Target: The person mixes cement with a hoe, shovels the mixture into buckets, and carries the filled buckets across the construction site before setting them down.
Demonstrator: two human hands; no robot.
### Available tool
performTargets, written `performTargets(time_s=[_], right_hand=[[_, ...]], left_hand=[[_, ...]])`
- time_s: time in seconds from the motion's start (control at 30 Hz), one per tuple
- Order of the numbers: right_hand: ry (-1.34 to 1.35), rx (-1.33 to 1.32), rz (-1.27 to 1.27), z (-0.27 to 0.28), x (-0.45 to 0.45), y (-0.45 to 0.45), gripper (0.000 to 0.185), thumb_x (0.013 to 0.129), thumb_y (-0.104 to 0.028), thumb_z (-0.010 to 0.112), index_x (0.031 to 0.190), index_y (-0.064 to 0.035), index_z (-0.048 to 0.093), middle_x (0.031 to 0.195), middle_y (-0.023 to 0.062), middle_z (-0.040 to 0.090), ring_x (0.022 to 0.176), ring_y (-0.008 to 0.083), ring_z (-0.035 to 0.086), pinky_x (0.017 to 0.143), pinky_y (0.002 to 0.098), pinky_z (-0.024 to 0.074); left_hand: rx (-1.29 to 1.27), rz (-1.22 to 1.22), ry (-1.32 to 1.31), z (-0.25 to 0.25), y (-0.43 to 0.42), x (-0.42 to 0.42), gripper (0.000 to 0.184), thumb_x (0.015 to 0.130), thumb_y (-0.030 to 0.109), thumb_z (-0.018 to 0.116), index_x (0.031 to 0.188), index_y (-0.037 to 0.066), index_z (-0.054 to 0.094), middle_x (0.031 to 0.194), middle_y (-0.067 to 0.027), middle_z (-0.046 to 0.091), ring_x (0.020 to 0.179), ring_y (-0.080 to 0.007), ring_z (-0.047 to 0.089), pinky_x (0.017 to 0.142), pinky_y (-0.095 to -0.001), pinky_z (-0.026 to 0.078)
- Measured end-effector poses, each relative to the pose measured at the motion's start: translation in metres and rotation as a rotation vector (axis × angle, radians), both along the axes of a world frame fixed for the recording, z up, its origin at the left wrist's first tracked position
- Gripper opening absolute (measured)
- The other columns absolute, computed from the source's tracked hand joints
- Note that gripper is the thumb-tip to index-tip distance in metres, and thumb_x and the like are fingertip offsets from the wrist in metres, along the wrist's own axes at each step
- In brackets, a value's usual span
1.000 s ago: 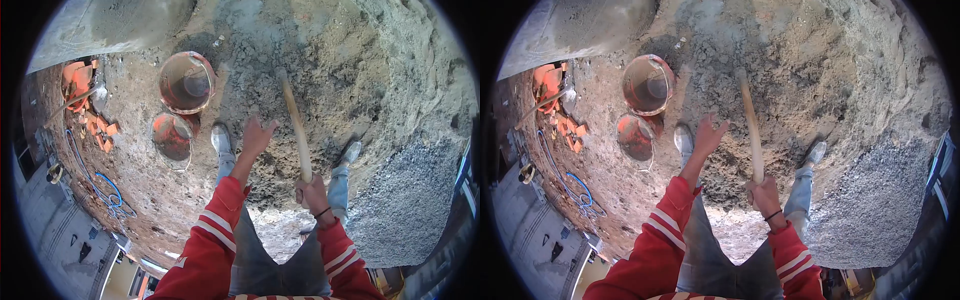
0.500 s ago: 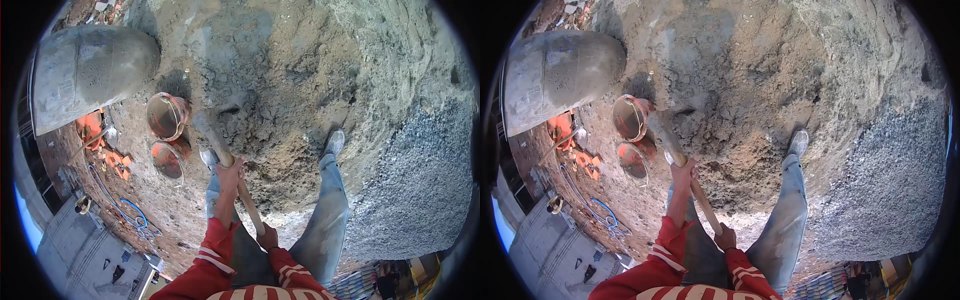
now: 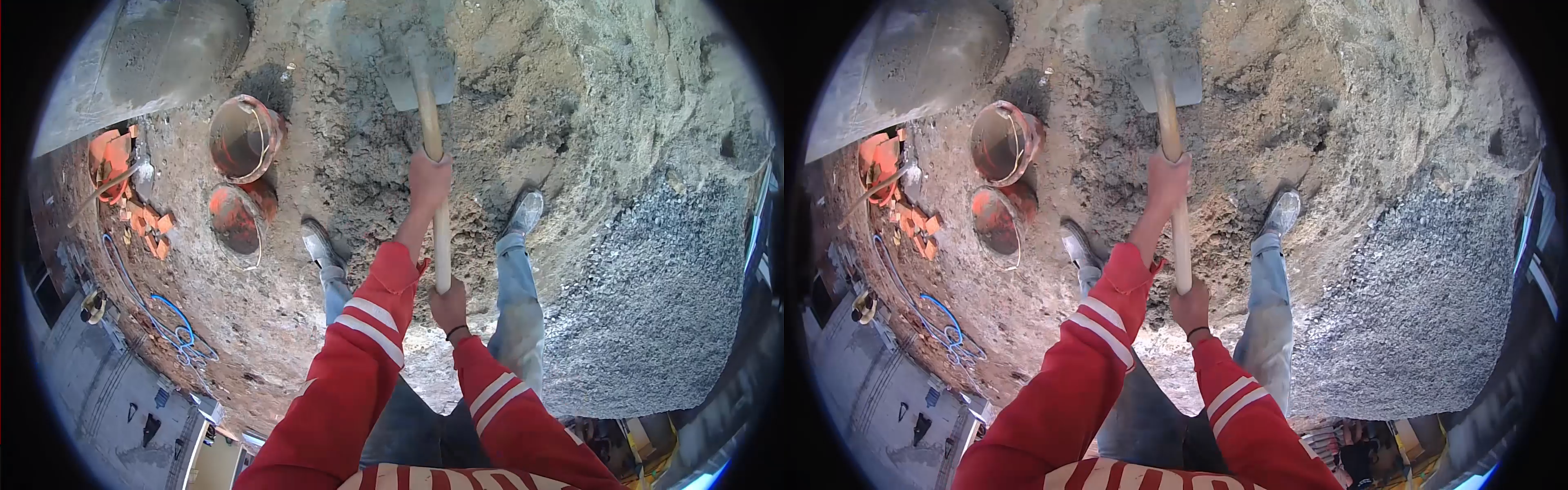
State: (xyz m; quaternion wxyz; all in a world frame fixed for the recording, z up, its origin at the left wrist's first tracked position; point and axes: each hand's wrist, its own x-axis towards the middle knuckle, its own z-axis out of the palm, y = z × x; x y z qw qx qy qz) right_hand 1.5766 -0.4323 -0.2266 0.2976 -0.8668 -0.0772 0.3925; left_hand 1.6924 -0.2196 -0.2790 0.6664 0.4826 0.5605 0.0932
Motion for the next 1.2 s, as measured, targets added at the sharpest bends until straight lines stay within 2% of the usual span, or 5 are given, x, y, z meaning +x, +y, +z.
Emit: performTargets(time_s=[0.07,0.43,0.9,1.17,1.2], right_hand=[[0.511,-0.241,-0.335,0.031,-0.045,-0.029,0.006,0.078,-0.005,0.057,0.079,0.0006,0.054,0.057,0.0081,0.053,0.047,0.0159,0.054,0.043,0.0340,0.0437],[0.260,-0.177,0.424,0.234,0.065,-0.125,0.021,0.074,-0.014,0.067,0.087,0.0002,0.058,0.063,0.0184,0.061,0.055,0.0382,0.062,0.054,0.0458,0.0502],[-0.182,0.386,0.418,0.121,0.086,0.050,0.026,0.067,-0.004,0.070,0.088,-0.0073,0.053,0.068,0.0145,0.061,0.062,0.0342,0.063,0.053,0.0412,0.0479],[0.216,0.033,0.092,0.021,-0.032,0.039,0.032,0.075,-0.010,0.066,0.106,-0.0005,0.062,0.088,0.0256,0.066,0.084,0.0413,0.066,0.072,0.0449,0.0525],[0.068,-0.008,0.125,0.007,-0.075,-0.014,0.020,0.078,-0.007,0.062,0.094,0.0039,0.060,0.068,0.0171,0.063,0.060,0.0269,0.066,0.057,0.0356,0.0512]], left_hand=[[-0.099,-0.186,0.395,-0.132,-0.106,-0.086,0.026,0.080,0.014,0.066,0.093,-0.008,0.060,0.062,-0.0097,0.059,0.047,-0.0176,0.059,0.042,-0.0339,0.045],[-0.986,0.538,0.056,0.051,-0.149,-0.121,0.011,0.079,0.009,0.068,0.084,0.002,0.060,0.062,-0.0016,0.050,0.051,-0.0155,0.052,0.047,-0.0351,0.046],[0.317,0.465,-0.415,0.288,0.096,-0.035,0.032,0.089,0.005,0.065,0.112,-0.001,0.044,0.067,-0.0052,0.054,0.049,-0.0117,0.053,0.046,-0.0249,0.044],[0.212,0.039,0.220,-0.024,0.009,-0.109,0.025,0.086,0.012,0.064,0.101,-0.002,0.050,0.067,-0.0067,0.055,0.046,-0.0159,0.055,0.041,-0.0316,0.044],[-0.076,-0.088,0.395,-0.074,-0.054,-0.144,0.043,0.080,0.021,0.068,0.111,-0.006,0.056,0.093,-0.0259,0.066,0.090,-0.0391,0.067,0.080,-0.0439,0.051]])
